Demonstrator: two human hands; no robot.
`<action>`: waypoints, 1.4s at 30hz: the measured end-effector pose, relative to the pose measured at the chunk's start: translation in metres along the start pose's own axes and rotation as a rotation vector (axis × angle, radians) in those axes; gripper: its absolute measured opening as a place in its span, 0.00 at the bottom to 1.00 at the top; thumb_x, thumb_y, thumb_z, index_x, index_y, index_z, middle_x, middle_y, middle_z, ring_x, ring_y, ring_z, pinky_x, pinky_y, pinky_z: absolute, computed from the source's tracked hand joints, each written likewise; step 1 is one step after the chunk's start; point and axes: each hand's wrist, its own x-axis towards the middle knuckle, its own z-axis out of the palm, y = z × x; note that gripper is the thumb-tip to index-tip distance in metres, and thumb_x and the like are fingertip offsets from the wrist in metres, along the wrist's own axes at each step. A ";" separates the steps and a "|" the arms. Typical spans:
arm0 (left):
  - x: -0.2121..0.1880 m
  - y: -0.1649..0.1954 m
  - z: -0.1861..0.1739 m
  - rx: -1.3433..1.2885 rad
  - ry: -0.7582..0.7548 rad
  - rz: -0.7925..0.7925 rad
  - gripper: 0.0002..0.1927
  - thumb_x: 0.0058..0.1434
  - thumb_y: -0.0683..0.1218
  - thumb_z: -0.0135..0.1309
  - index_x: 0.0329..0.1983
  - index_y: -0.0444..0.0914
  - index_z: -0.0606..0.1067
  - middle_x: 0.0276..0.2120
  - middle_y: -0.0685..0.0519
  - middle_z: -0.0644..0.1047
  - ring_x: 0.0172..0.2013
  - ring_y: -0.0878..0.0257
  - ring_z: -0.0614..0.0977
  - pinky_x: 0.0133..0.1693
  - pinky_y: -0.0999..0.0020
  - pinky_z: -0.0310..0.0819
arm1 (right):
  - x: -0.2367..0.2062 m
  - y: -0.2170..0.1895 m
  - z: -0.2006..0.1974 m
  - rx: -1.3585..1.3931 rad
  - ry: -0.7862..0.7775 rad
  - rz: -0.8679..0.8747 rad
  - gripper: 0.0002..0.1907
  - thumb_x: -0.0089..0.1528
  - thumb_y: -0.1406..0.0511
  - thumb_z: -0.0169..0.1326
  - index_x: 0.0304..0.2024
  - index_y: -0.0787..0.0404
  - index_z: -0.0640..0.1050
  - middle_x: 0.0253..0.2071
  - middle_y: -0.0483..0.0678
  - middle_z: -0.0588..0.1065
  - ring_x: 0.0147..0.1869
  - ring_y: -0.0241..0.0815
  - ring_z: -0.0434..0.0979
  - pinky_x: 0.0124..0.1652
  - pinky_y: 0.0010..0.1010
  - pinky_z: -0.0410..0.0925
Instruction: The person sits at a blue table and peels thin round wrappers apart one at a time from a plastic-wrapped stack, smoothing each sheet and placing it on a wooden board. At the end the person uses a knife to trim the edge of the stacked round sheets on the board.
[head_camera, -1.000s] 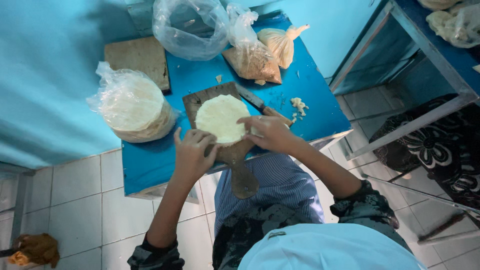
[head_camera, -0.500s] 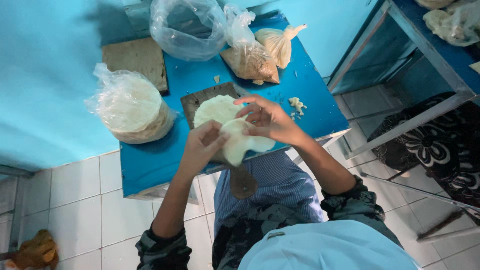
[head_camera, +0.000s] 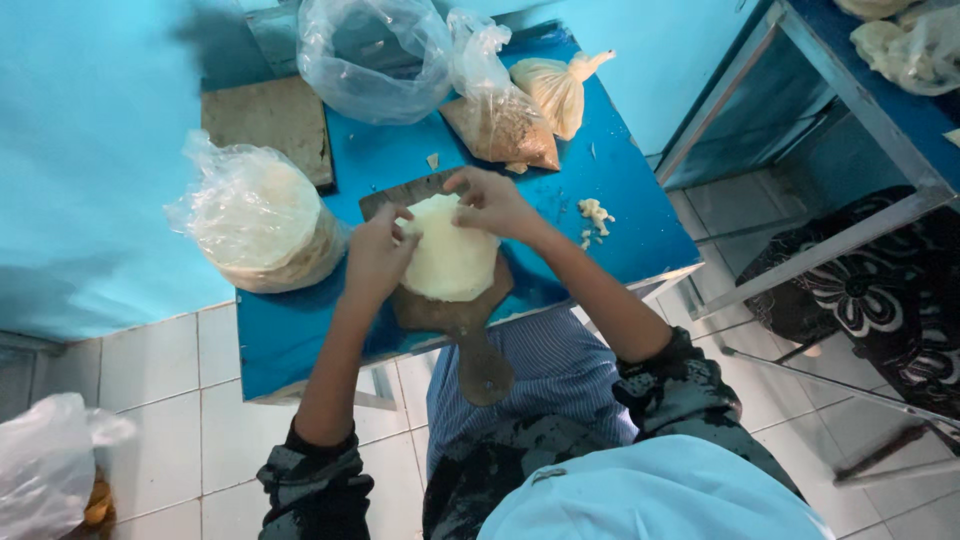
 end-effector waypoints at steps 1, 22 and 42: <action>-0.002 -0.005 0.002 0.005 -0.033 -0.039 0.15 0.56 0.41 0.62 0.45 0.36 0.74 0.25 0.42 0.78 0.27 0.47 0.82 0.29 0.54 0.72 | -0.002 0.001 0.002 0.005 0.015 -0.014 0.24 0.54 0.71 0.65 0.52 0.60 0.76 0.37 0.44 0.78 0.39 0.30 0.77 0.39 0.25 0.71; -0.029 -0.002 0.014 0.307 0.050 0.250 0.29 0.62 0.46 0.57 0.66 0.33 0.68 0.66 0.38 0.67 0.64 0.39 0.68 0.62 0.46 0.64 | -0.040 0.024 0.035 -0.511 0.055 -0.302 0.34 0.67 0.60 0.56 0.71 0.65 0.61 0.70 0.62 0.64 0.76 0.64 0.60 0.70 0.55 0.53; -0.327 -0.043 0.068 0.484 -0.350 -0.681 0.07 0.53 0.43 0.60 0.30 0.44 0.73 0.25 0.51 0.72 0.26 0.57 0.74 0.28 0.62 0.68 | -0.360 0.089 0.010 -0.647 -0.112 0.838 0.09 0.59 0.64 0.61 0.27 0.59 0.76 0.25 0.50 0.72 0.27 0.49 0.74 0.30 0.40 0.67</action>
